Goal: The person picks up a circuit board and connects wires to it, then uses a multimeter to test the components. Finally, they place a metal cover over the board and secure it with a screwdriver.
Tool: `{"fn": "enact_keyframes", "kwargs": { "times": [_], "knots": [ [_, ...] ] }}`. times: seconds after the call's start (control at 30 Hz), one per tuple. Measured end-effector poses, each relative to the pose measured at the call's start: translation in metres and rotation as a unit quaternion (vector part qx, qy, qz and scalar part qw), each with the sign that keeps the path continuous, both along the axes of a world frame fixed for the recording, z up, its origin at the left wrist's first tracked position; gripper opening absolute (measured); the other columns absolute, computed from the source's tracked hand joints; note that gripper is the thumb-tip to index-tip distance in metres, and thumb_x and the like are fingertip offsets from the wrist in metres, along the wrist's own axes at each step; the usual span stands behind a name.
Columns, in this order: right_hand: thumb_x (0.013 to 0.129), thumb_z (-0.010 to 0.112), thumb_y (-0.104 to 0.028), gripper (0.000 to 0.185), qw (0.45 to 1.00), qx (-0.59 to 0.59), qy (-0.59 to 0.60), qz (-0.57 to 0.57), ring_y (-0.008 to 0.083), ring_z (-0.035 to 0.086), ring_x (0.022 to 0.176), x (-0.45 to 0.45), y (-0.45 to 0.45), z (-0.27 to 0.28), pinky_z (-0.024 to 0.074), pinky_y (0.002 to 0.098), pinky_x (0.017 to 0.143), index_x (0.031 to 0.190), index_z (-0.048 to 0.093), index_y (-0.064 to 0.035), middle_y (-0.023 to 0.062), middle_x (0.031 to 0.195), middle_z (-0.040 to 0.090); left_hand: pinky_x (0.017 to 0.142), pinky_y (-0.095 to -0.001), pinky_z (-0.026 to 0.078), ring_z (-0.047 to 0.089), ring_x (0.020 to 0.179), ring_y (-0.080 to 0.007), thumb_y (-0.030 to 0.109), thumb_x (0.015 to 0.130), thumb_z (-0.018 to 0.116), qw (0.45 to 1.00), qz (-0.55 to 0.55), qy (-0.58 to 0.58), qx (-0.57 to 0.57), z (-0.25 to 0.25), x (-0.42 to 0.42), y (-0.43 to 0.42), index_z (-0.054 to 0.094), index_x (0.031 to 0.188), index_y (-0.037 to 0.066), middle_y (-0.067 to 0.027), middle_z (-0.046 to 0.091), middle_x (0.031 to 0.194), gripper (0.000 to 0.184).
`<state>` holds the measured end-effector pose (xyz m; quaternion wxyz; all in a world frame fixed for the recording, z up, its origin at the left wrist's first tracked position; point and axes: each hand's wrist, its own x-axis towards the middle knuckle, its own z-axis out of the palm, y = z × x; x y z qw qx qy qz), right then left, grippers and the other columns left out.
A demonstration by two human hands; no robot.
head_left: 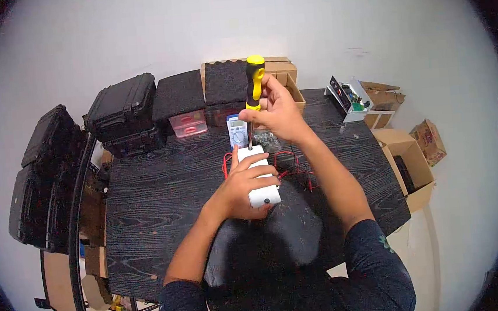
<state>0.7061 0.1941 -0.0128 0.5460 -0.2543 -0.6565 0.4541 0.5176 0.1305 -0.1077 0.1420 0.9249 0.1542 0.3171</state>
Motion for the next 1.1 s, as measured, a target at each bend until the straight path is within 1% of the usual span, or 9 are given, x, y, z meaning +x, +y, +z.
{"fn": "enact_keyframes", "kwargs": {
  "times": [0.07, 0.2, 0.3, 0.33, 0.43, 0.57, 0.63, 0.87, 1.1],
  "knots": [
    [0.094, 0.077, -0.007, 0.032, 0.999, -0.023, 0.015, 0.034, 0.0078, 0.068, 0.083, 0.005, 0.001, -0.002, 0.0587, 0.0244, 0.072, 0.118, 0.057, -0.0030, 0.0029, 0.104, 0.064, 0.118, -0.0783, 0.001, 0.046, 0.144, -0.0338, 0.029, 0.056, 0.089, 1.000, 0.002, -0.006, 0.011, -0.003, 0.001, 0.001, 0.074, 0.113, 0.025, 0.0028, 0.067, 0.129, 0.058],
    [0.103, 0.066, -0.016, 0.023, 0.996, 0.035, -0.081, 0.020, 0.0102, 0.069, 0.084, 0.011, 0.004, -0.006, 0.0589, 0.0261, 0.070, 0.120, 0.060, -0.0005, 0.0062, 0.107, 0.067, 0.119, -0.0779, 0.000, 0.047, 0.143, -0.0337, 0.028, 0.058, 0.088, 1.000, 0.003, -0.001, 0.006, 0.000, 0.001, 0.000, 0.074, 0.114, 0.025, 0.0027, 0.067, 0.130, 0.058],
    [0.105, 0.063, -0.018, 0.025, 0.999, 0.039, -0.015, -0.017, 0.0115, 0.069, 0.083, 0.007, 0.002, -0.004, 0.0577, 0.0254, 0.068, 0.122, 0.059, -0.0005, 0.0076, 0.108, 0.067, 0.119, -0.0779, -0.001, 0.047, 0.143, -0.0337, 0.028, 0.058, 0.088, 1.000, 0.003, 0.001, 0.004, 0.001, 0.001, -0.001, 0.074, 0.114, 0.025, 0.0025, 0.067, 0.131, 0.058],
    [0.103, 0.067, -0.019, 0.028, 0.997, 0.051, 0.043, -0.049, 0.0099, 0.068, 0.078, 0.006, -0.002, -0.001, 0.0551, 0.0241, 0.064, 0.121, 0.060, 0.0000, 0.0055, 0.100, 0.067, 0.119, -0.0779, -0.001, 0.047, 0.143, -0.0338, 0.028, 0.058, 0.088, 1.000, 0.001, 0.003, 0.001, 0.002, 0.001, -0.001, 0.074, 0.114, 0.025, 0.0023, 0.067, 0.131, 0.058],
    [0.107, 0.059, -0.024, 0.033, 0.991, 0.051, 0.116, -0.037, 0.0127, 0.067, 0.080, 0.020, -0.024, 0.002, 0.0502, 0.0242, 0.060, 0.129, 0.054, 0.0002, 0.0097, 0.108, 0.066, 0.117, -0.0788, 0.004, 0.049, 0.141, -0.0342, 0.028, 0.058, 0.088, 1.000, 0.005, -0.013, 0.010, 0.002, 0.002, -0.002, 0.074, 0.111, 0.023, 0.0025, 0.068, 0.126, 0.055],
    [0.102, 0.067, -0.041, 0.052, 0.993, 0.053, 0.099, 0.032, 0.0199, 0.069, 0.081, 0.029, -0.078, -0.014, 0.0479, 0.0240, 0.055, 0.130, 0.052, -0.0001, 0.0121, 0.109, 0.065, 0.116, -0.0790, 0.008, 0.050, 0.139, -0.0339, 0.028, 0.058, 0.088, 1.000, 0.011, -0.012, 0.005, 0.004, 0.003, -0.004, 0.074, 0.109, 0.022, 0.0031, 0.068, 0.124, 0.053],
    [0.106, 0.060, -0.028, 0.042, 0.992, 0.056, 0.093, 0.057, 0.0148, 0.066, 0.080, 0.030, -0.099, -0.023, 0.0491, 0.0244, 0.060, 0.133, 0.050, 0.0020, 0.0129, 0.111, 0.066, 0.116, -0.0791, 0.008, 0.049, 0.140, -0.0334, 0.028, 0.058, 0.089, 1.000, 0.014, -0.010, 0.011, 0.002, 0.002, -0.003, 0.075, 0.109, 0.023, 0.0031, 0.067, 0.125, 0.053],
    [0.106, 0.061, -0.028, 0.043, 0.994, 0.047, 0.073, 0.058, 0.0098, 0.061, 0.076, 0.026, -0.120, -0.022, 0.0489, 0.0239, 0.064, 0.134, 0.049, 0.0025, 0.0104, 0.101, 0.068, 0.116, -0.0806, 0.007, 0.049, 0.140, -0.0316, 0.027, 0.057, 0.090, 1.000, 0.014, -0.021, 0.000, 0.004, 0.002, -0.005, 0.075, 0.114, 0.022, 0.0020, 0.066, 0.127, 0.059],
    [0.106, 0.062, -0.029, 0.044, 0.995, 0.034, 0.049, 0.078, 0.0095, 0.061, 0.079, 0.029, -0.116, -0.024, 0.0497, 0.0239, 0.068, 0.134, 0.049, 0.0018, 0.0096, 0.101, 0.067, 0.116, -0.0809, 0.006, 0.049, 0.141, -0.0311, 0.028, 0.056, 0.091, 1.000, 0.006, -0.025, 0.000, -0.003, 0.000, -0.001, 0.075, 0.116, 0.022, 0.0022, 0.066, 0.127, 0.062]
  ]
}}
